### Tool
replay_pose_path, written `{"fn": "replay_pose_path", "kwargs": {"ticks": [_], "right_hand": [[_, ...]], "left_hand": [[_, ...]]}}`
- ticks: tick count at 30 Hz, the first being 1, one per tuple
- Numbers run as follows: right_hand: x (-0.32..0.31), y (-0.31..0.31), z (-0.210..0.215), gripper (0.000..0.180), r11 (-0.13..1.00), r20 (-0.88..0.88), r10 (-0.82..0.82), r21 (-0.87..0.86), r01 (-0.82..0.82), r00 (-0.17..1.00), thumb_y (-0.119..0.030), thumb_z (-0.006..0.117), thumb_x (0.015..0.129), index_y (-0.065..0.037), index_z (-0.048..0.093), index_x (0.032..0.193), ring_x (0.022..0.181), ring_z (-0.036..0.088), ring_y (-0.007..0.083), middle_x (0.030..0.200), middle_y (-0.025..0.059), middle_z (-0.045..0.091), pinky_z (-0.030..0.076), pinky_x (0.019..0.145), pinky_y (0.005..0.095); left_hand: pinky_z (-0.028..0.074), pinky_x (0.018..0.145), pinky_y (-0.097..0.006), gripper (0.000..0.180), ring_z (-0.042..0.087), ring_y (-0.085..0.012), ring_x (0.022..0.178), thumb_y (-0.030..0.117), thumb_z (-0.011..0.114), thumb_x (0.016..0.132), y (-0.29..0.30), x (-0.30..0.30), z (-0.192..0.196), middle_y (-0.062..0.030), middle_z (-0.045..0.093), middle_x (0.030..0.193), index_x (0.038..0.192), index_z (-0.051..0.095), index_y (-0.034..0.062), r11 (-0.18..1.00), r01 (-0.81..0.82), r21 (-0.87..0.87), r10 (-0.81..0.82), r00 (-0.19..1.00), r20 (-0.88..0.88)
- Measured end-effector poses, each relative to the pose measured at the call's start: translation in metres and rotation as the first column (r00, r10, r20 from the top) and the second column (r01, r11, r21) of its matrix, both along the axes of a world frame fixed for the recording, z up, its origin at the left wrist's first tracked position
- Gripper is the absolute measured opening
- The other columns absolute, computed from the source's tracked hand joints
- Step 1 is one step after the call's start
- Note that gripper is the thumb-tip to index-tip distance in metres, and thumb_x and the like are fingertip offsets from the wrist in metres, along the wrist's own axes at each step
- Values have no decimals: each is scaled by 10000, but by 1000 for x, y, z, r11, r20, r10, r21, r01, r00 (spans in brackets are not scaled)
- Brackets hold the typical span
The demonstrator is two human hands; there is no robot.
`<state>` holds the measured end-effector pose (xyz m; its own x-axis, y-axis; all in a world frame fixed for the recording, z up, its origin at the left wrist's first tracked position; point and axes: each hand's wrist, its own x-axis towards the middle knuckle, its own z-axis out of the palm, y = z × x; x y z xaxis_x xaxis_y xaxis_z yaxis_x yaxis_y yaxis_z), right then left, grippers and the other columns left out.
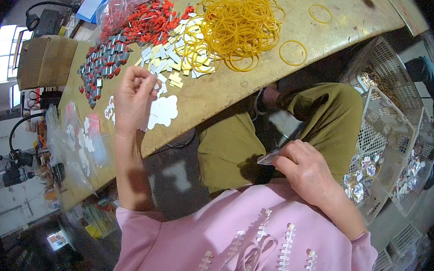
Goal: The person assembles small craft kits by placing white cutouts and yellow rubber bands into clear plastic bags. They seal each bag and place it into a white basket. The process is repeated for multiple units.
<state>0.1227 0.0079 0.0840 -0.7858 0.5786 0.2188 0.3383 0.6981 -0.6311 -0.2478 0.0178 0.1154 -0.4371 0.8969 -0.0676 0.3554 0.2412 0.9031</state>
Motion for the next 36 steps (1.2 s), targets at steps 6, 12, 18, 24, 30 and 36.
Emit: {"fn": "replay_pose_path", "kwargs": {"ticks": [6,12,18,24,30,36], "right_hand": [[-4,3,-1,178,1000,-111,-11,3,11,994,-32,628,698,-4,612,874,798,584,290,866,120,563,503,685,364],[-12,0,5,186,995,-144,-8,99,22,990,-66,642,733,15,626,899,938,622,296,982,139,600,524,779,371],[-12,-5,4,216,992,-145,-12,125,31,989,-91,653,745,26,631,925,1001,622,318,1047,165,604,518,847,391],[-13,-8,1,199,994,-156,-39,96,55,987,-83,647,755,28,629,919,1028,623,322,1067,171,613,516,863,396],[-11,-7,1,190,995,-197,-78,50,89,977,-57,653,744,25,631,914,1000,632,315,1043,161,623,527,836,386],[-9,3,10,181,991,-267,-126,-75,109,956,15,685,730,-6,641,904,922,639,291,1016,142,624,528,794,368]], "left_hand": [[440,507,-183,218,578,-59,673,38,639,900,-2,26,17,-59,664,867,1097,546,28,987,-56,150,21,974,227],[435,532,-200,158,580,-48,651,13,725,800,-51,120,17,-3,680,820,930,650,60,947,318,54,-321,945,64],[515,670,-357,192,635,-263,759,18,699,778,-59,171,2,-78,662,839,951,632,64,868,480,127,-434,858,-275],[524,704,-363,248,638,-260,795,5,685,776,-65,172,-4,-73,662,878,1009,618,57,869,487,83,-446,845,-294],[523,723,-334,395,626,-236,786,44,757,715,-63,163,4,-94,646,934,1086,618,38,873,479,91,-450,863,-229],[512,676,-315,317,628,-214,756,51,796,707,-64,157,-19,-102,671,916,992,663,10,857,493,152,-481,870,-110]]}}
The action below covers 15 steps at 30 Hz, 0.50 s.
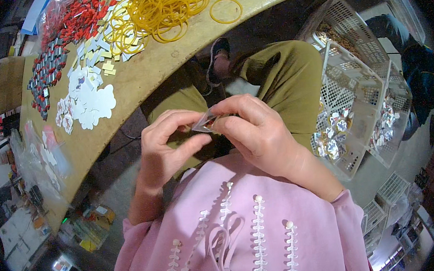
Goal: The person assembles small craft kits by placing white cutouts and yellow rubber bands into clear plastic bags. They seal each bag and place it into a white basket. The process is repeated for multiple units.
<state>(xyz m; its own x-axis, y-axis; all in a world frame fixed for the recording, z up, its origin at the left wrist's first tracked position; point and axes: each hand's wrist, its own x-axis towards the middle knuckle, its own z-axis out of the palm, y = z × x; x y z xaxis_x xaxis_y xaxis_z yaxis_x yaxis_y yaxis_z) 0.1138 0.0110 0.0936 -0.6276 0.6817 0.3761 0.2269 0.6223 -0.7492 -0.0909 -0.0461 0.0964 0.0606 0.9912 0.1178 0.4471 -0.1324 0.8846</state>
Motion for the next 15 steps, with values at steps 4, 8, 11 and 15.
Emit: {"fn": "replay_pose_path", "kwargs": {"ticks": [4,8,11,15], "right_hand": [[-2,7,5,171,983,-69,-38,-182,25,997,40,690,763,-5,638,920,873,641,257,962,133,632,520,744,323],[-4,8,-3,132,729,-185,-232,-683,44,955,-18,666,863,18,621,982,824,631,124,886,65,660,508,742,248],[-3,14,-7,107,492,-247,-253,-865,-96,935,-57,651,909,15,621,982,816,608,65,890,20,659,504,745,222],[-3,17,-15,97,471,-215,-245,-879,-78,946,-67,635,921,19,628,963,807,610,69,885,25,661,515,738,226]], "left_hand": [[512,652,-302,118,642,-216,718,17,746,767,1,5,-1,-99,686,822,865,683,1,997,-52,52,50,998,46],[493,642,-237,43,633,-115,723,15,675,867,-5,8,-12,-72,682,807,888,666,-21,966,-144,-217,217,904,369],[450,608,-187,85,565,-39,692,51,613,936,-5,7,-10,-9,645,789,924,662,-18,939,-126,-319,277,827,489],[429,598,-168,107,532,-14,678,59,586,954,-6,8,-18,16,627,785,934,665,-10,938,-120,-325,285,800,527]]}}
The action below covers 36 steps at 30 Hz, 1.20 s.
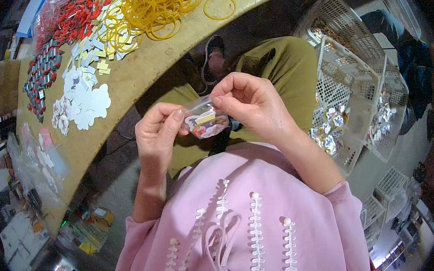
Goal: The person assembles small craft kits by placing white cutouts and yellow rubber bands into clear plastic bags. They seal each bag and place it into a white basket. The process is repeated for multiple units.
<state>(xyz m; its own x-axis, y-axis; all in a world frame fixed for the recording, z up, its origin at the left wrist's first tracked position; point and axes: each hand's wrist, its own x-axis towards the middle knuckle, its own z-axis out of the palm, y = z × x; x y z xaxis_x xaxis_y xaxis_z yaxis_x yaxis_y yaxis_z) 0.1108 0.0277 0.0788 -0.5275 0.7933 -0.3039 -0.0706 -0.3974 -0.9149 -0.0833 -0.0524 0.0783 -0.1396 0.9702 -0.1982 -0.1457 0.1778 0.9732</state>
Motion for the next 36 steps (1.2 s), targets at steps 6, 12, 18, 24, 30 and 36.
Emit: {"fn": "replay_pose_path", "kwargs": {"ticks": [6,12,18,24,30,36], "right_hand": [[-11,-3,-3,96,996,11,-73,57,72,997,-46,610,921,32,647,964,767,631,75,839,35,681,531,689,234],[-17,-3,-3,74,951,242,-34,306,-43,970,-48,631,900,19,662,908,732,633,60,788,35,685,519,663,225],[-5,15,-13,114,998,45,40,-45,-38,998,-84,651,899,29,652,912,707,613,70,788,22,665,508,660,227],[-3,26,-27,116,977,-9,39,-208,-40,999,-140,697,873,-27,674,887,695,597,67,819,10,670,483,663,217],[1,33,-32,161,966,-46,-16,-257,4,999,-167,706,865,-8,702,895,677,638,99,800,49,696,519,643,236],[-3,32,-29,209,971,-68,-22,-239,5,997,-203,674,902,0,687,950,725,658,111,847,60,702,536,691,245]], "left_hand": [[448,596,-236,41,568,-85,658,37,674,831,17,-2,-9,-31,637,754,869,666,26,989,69,130,-17,930,-367],[460,586,-330,105,565,-255,632,15,689,709,36,9,-7,-68,591,696,748,598,49,943,175,282,65,737,-673],[433,584,-249,67,524,-84,645,4,648,786,31,-5,-13,-2,558,695,774,591,37,981,190,30,-163,905,-394],[412,648,-193,29,486,-15,721,10,601,873,29,-13,-25,52,547,778,848,596,24,981,180,-71,-177,983,46],[484,792,-225,186,591,-55,856,14,649,871,25,4,-21,-7,650,956,1056,635,8,975,165,-151,-112,946,305],[521,846,-275,268,632,-106,936,24,689,873,9,20,-38,-42,670,1070,1136,642,13,950,254,-182,-182,923,340]]}}
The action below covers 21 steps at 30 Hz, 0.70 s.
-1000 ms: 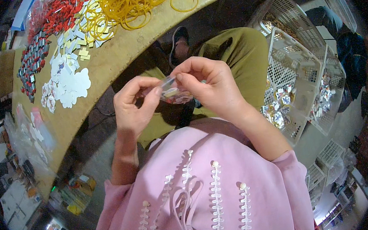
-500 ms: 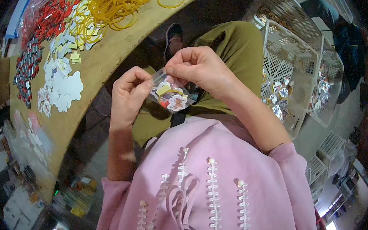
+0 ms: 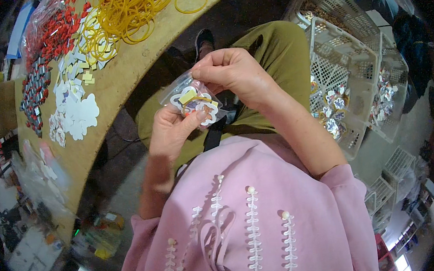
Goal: The person assembles small craft kits by placing white cutouts and yellow rubber bands into clear plastic bags. They seal each bag and place it into a white basket. The process is repeated for multiple units.
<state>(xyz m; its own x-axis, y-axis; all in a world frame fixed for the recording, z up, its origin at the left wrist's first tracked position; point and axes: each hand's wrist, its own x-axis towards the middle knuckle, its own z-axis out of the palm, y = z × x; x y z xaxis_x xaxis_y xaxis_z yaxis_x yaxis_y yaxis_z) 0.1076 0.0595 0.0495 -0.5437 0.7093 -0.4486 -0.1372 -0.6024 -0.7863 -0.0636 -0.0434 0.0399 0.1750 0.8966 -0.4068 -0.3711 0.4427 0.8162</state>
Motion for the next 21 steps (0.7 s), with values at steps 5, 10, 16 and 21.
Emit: {"fn": "replay_pose_path", "kwargs": {"ticks": [5,10,16,21], "right_hand": [[1,-11,14,271,997,-76,-68,-47,65,995,-258,590,965,-4,653,1034,803,662,118,913,73,696,527,746,242],[17,-34,13,230,983,-34,-26,178,32,999,-194,664,907,-19,618,1049,869,620,97,940,40,659,504,771,237],[19,-54,28,368,932,72,-3,361,-23,997,-56,748,774,-37,592,1106,970,572,104,1074,24,572,499,764,230],[21,-54,30,345,782,101,13,619,-74,995,-2,707,751,-23,609,1080,1027,571,167,1120,84,561,533,765,267]], "left_hand": [[537,833,-293,269,650,-136,950,32,709,858,2,1,11,-71,693,1041,1119,651,2,985,-153,-74,167,958,232],[521,909,-339,204,650,-195,994,-30,673,859,-3,-4,4,-113,668,1099,1060,652,0,982,-188,-20,187,951,247],[492,961,-365,193,603,-222,1072,-102,665,807,-1,-1,-2,-135,575,1174,945,614,24,945,-175,275,99,958,270],[484,973,-367,106,594,-218,1078,12,689,839,0,-3,5,-151,533,1210,855,588,40,914,-180,364,74,955,287]]}}
